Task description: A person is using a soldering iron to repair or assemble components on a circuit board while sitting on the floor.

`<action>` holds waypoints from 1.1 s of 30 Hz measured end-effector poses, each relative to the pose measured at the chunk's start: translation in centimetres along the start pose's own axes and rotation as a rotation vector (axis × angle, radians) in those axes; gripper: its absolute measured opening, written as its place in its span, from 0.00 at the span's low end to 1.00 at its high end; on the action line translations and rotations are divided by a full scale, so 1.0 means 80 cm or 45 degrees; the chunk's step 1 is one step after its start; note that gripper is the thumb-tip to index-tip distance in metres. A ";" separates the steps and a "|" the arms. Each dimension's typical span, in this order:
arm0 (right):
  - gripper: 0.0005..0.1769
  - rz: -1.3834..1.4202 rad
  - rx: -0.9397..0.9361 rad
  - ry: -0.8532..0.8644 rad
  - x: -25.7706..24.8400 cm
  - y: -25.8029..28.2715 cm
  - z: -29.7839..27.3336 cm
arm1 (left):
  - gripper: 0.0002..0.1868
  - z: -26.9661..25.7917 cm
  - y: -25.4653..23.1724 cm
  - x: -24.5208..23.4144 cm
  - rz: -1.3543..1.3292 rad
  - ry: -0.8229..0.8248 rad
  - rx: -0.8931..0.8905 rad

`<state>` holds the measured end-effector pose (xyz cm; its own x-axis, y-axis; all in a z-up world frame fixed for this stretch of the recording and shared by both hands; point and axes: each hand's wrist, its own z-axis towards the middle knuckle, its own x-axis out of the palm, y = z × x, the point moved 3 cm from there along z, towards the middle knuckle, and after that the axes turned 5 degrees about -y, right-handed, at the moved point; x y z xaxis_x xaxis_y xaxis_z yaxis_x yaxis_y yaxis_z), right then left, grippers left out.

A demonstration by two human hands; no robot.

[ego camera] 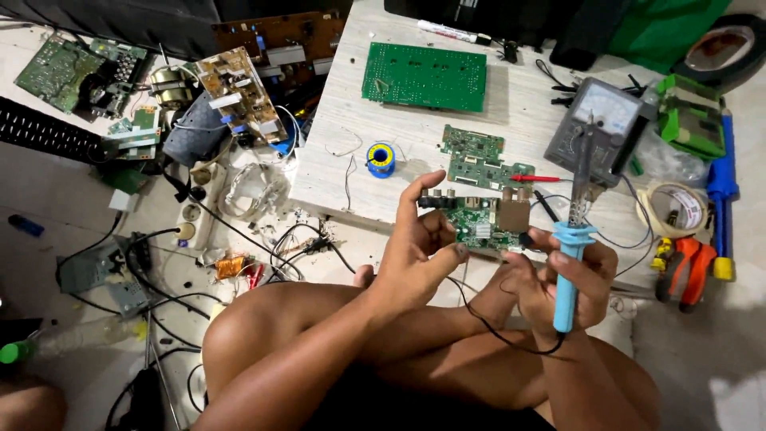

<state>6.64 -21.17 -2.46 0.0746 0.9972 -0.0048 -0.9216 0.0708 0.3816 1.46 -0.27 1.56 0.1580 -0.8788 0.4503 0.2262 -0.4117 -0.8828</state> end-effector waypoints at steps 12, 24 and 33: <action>0.26 0.055 -0.003 -0.065 0.008 0.005 0.027 | 0.39 0.010 0.021 -0.014 -0.044 -0.055 0.048; 0.26 0.051 -0.075 -0.027 0.009 0.005 0.031 | 0.27 0.006 -0.011 -0.007 -0.020 -0.131 0.120; 0.26 0.033 -0.099 -0.019 0.011 0.006 0.032 | 0.25 0.007 -0.003 -0.010 -0.023 -0.166 0.210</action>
<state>7.25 -20.31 0.13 0.0553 0.9983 0.0181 -0.9500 0.0471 0.3086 1.79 0.67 1.50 0.2732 -0.8283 0.4891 0.3826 -0.3730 -0.8453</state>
